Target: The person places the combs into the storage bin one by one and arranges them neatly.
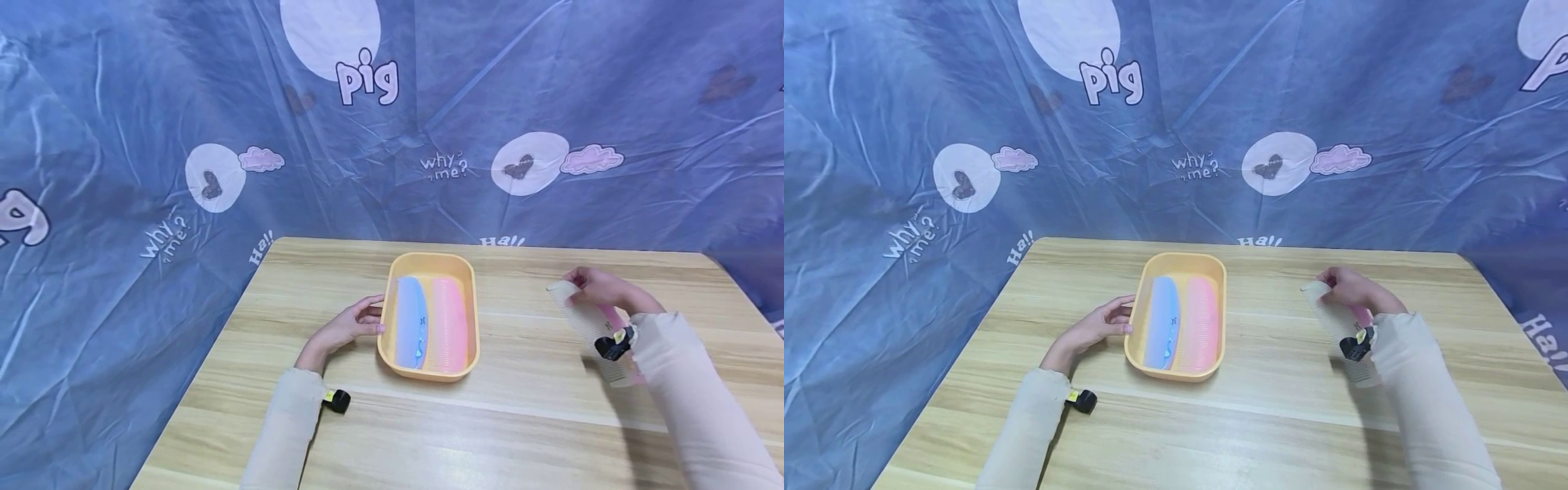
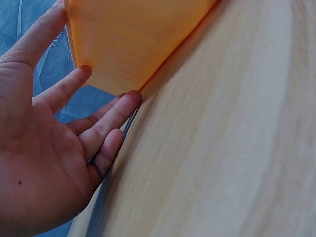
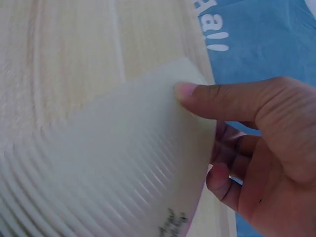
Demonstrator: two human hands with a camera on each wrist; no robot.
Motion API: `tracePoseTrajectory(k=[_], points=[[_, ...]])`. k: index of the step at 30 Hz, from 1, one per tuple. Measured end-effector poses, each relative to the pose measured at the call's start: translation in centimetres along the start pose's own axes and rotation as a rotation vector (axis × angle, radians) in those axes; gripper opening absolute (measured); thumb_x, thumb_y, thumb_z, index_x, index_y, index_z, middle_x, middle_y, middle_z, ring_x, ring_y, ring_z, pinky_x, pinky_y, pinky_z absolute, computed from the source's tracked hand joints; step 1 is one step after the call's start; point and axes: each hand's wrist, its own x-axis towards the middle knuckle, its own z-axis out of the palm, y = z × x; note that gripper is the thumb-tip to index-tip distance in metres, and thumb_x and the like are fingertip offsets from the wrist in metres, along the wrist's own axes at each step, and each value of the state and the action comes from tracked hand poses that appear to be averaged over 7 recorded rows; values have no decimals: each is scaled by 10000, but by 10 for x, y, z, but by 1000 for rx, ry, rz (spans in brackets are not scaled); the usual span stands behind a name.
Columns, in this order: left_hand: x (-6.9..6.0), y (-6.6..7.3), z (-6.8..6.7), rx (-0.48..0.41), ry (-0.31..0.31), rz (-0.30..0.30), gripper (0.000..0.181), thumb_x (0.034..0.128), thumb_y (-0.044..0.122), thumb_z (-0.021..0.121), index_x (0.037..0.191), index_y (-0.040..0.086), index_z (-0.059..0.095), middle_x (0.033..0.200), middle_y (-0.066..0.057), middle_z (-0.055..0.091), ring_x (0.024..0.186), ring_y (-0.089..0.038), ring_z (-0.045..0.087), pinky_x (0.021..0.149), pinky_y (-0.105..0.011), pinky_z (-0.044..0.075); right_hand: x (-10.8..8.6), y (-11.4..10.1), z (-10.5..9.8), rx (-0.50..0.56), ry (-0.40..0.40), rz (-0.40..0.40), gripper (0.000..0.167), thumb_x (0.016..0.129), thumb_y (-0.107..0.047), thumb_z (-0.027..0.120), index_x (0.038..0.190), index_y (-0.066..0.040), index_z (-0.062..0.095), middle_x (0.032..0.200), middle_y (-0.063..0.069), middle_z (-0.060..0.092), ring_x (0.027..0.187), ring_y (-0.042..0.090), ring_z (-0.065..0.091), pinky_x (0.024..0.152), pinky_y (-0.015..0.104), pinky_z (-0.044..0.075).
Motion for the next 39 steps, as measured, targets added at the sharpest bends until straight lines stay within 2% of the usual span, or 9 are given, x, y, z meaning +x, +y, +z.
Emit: tracePoseTrajectory(k=[7, 13, 22, 27, 33, 36, 39], points=[[0, 2, 0, 1, 2, -11, 807, 869, 268, 728, 1517, 99, 277, 1426, -241, 427, 1255, -307, 511, 982, -289, 486, 0, -4, -8, 52, -18, -5, 402, 829, 14, 650, 1156, 156, 462, 954, 221, 622, 801, 118, 561, 660, 222, 486], [0, 2, 1, 4, -1, -4, 798, 879, 245, 718, 1515, 69, 268, 1421, -257, 429, 1247, -300, 516, 984, -290, 489, 0, -9, -13, 111, -14, -2, 409, 858, 25, 618, 1201, 158, 438, 949, 178, 640, 763, 48, 568, 666, 221, 500], [-2, 6, 2, -5, -1, -3, 820, 875, 266, 722, 1517, 54, 257, 1422, -273, 423, 1260, -314, 504, 990, -301, 493, -1, -30, -17, 259, 27, 24, 448, 895, -39, 628, 1265, 77, 402, 889, -15, 572, 737, 30, 530, 609, 239, 482], [-3, 8, 2, -7, -1, -11, 820, 870, 262, 727, 1516, 60, 263, 1426, -270, 423, 1269, -323, 496, 990, -302, 491, -2, -42, -12, 368, 104, 21, 441, 919, -76, 632, 1267, 42, 388, 863, -82, 589, 735, 30, 589, 620, 256, 535], [-4, 7, 2, 1, 7, -17, 829, 863, 278, 734, 1515, 68, 269, 1421, -260, 434, 1270, -322, 497, 994, -313, 491, -3, -55, -8, 479, 196, -18, 317, 921, -111, 647, 1185, -110, 471, 837, -184, 621, 741, 3, 612, 619, 228, 527], [-4, 6, 2, 4, 4, -12, 839, 861, 307, 734, 1514, 60, 268, 1415, -260, 440, 1263, -311, 506, 993, -317, 496, -5, -64, -7, 596, 225, -36, 275, 921, -96, 645, 1139, -178, 501, 834, -188, 645, 737, -3, 621, 612, 204, 516], [-4, 5, 1, 0, 2, -11, 846, 856, 316, 738, 1514, 65, 269, 1414, -254, 440, 1262, -302, 505, 992, -314, 496, -4, -74, -5, 765, 239, -63, 274, 911, -48, 643, 1115, -174, 510, 821, -153, 673, 717, 10, 634, 594, 188, 515]])
